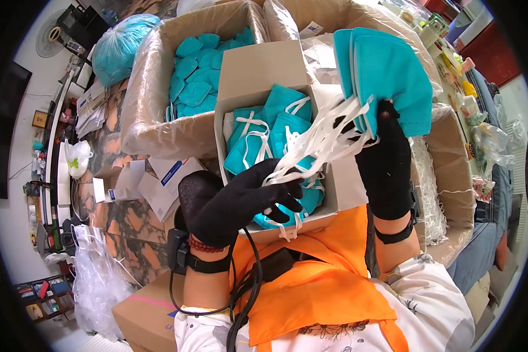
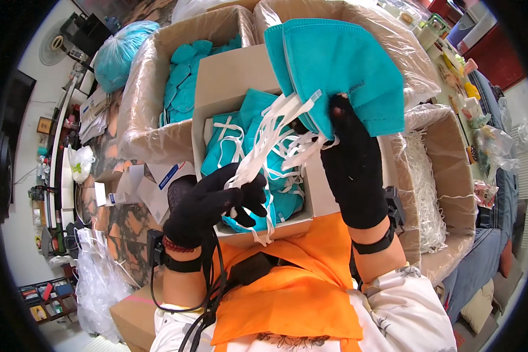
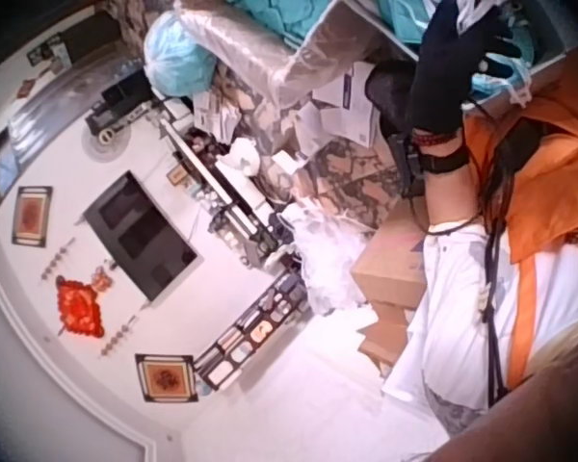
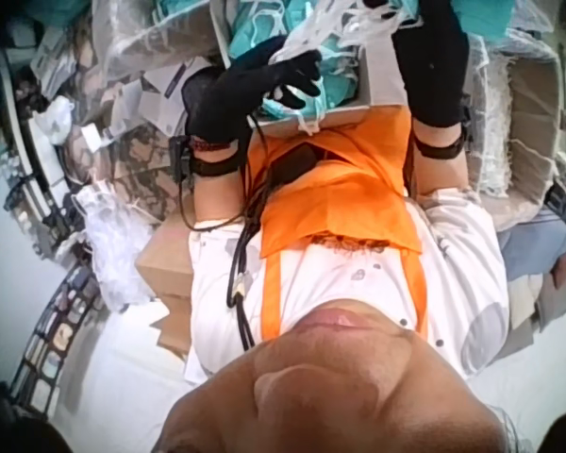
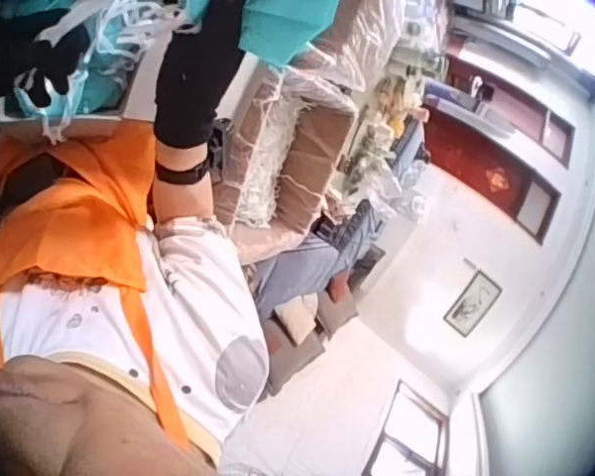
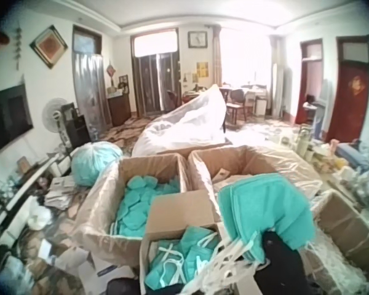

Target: Sorting turquoise face masks and putting them into a cardboard box.

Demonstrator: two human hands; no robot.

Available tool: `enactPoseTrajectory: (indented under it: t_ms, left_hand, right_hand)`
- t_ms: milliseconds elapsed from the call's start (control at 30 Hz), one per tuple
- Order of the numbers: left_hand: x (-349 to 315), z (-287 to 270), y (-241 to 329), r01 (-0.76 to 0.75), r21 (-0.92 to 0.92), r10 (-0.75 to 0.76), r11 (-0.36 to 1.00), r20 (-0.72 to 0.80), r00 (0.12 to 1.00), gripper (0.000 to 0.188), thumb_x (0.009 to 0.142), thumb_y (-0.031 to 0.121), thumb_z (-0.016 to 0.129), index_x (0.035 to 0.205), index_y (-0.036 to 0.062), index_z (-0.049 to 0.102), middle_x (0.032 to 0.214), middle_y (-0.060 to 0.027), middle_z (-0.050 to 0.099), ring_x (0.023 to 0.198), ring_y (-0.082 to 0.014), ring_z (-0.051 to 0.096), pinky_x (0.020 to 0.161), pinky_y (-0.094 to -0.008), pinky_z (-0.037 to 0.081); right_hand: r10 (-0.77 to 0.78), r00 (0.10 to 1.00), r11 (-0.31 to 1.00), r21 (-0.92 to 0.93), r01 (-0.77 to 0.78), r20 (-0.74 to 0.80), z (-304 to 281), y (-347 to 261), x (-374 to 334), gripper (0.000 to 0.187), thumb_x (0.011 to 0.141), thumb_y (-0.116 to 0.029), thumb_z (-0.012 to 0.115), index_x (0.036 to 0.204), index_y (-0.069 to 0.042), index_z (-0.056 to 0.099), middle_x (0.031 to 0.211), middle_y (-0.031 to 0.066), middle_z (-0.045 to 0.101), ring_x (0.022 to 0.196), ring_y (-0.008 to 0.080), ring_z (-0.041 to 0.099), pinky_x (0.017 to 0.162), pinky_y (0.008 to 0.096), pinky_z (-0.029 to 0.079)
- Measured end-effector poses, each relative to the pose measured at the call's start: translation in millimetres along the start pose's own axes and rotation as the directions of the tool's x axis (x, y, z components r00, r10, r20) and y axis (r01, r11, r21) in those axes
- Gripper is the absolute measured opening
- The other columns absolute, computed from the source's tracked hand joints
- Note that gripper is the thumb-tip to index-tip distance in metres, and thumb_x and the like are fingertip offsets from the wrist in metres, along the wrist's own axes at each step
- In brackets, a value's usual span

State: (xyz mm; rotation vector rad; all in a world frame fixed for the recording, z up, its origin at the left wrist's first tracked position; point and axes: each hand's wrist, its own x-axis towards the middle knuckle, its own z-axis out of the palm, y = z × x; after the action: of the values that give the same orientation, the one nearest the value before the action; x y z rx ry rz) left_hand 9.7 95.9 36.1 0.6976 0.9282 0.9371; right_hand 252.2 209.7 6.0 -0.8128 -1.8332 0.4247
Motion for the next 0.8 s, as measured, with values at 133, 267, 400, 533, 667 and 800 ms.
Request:
enactPoseTrajectory:
  t_ms: [133,267,400,533,667,800]
  left_hand:
    - [6.1,-5.5,-4.6,-0.095,0.022,0.092,0.995,0.090,0.992,0.056,0.099,0.042,0.055,0.132,-0.0031,0.055,0.094,-0.0097,0.071,0.085,-0.0228,0.071,0.072,-0.0319,0.056]
    - [2.3,-2.8,-0.4,-0.008,0.017,0.007,1.000,0.091,0.996,0.058,0.101,0.046,0.051,0.132,-0.0022,0.055,0.092,-0.0084,0.070,0.082,-0.0196,0.070,0.071,-0.0296,0.055]
    - [6.3,2.2,-10.3,0.020,0.102,-0.022,0.995,0.015,1.000,0.043,0.104,0.033,0.052,0.128,-0.0025,0.057,0.090,-0.0069,0.069,0.078,-0.0151,0.068,0.069,-0.0259,0.053]
    - [5.0,0.8,-13.6,0.017,0.111,-0.012,0.994,-0.047,0.999,0.031,0.104,0.022,0.052,0.123,-0.0020,0.061,0.087,-0.0061,0.068,0.075,-0.0135,0.066,0.067,-0.0247,0.051]
    - [0.1,-3.7,-18.1,0.038,-0.015,-0.036,0.999,0.087,0.996,0.037,0.104,0.032,0.052,0.115,-0.0014,0.064,0.081,-0.0054,0.067,0.069,-0.0133,0.065,0.064,-0.0242,0.050]
    - [-2.0,9.9,-8.0,0.083,-0.027,-0.081,0.996,0.053,0.995,0.040,0.102,0.034,0.055,0.112,-0.0034,0.066,0.075,-0.0036,0.064,0.066,-0.0106,0.061,0.060,-0.0224,0.044]
  right_hand:
    - [-0.136,0.990,0.967,-0.211,0.143,0.047,-1.8,-0.9,3.8,0.056,0.088,0.010,0.065,0.141,-0.005,0.052,0.141,0.0178,0.057,0.130,0.0302,0.055,0.110,0.0393,0.043]
    - [0.293,0.955,0.950,0.096,-0.296,0.042,3.5,-0.6,3.5,0.058,0.086,0.016,0.060,0.140,-0.006,0.054,0.140,0.0166,0.058,0.131,0.0300,0.055,0.110,0.0385,0.044]
    - [0.303,0.950,0.949,0.062,-0.308,0.070,4.8,5.6,0.6,0.058,0.086,0.017,0.059,0.140,-0.005,0.055,0.140,0.0171,0.058,0.131,0.0298,0.055,0.109,0.0382,0.044]
    - [0.361,0.928,0.889,0.267,-0.372,0.092,5.8,-3.4,5.3,0.055,0.089,0.010,0.058,0.141,-0.004,0.051,0.142,0.0172,0.056,0.132,0.0283,0.054,0.111,0.0384,0.043]
    - [0.268,0.932,0.618,0.699,-0.360,0.243,5.7,-4.9,12.9,0.053,0.093,-0.001,0.055,0.145,-0.003,0.045,0.146,0.0171,0.051,0.134,0.0277,0.052,0.112,0.0390,0.042]
    - [0.130,0.916,0.255,0.880,-0.401,0.380,11.0,1.2,19.1,0.054,0.097,-0.012,0.052,0.148,-0.002,0.039,0.150,0.0170,0.046,0.136,0.0272,0.050,0.113,0.0396,0.041]
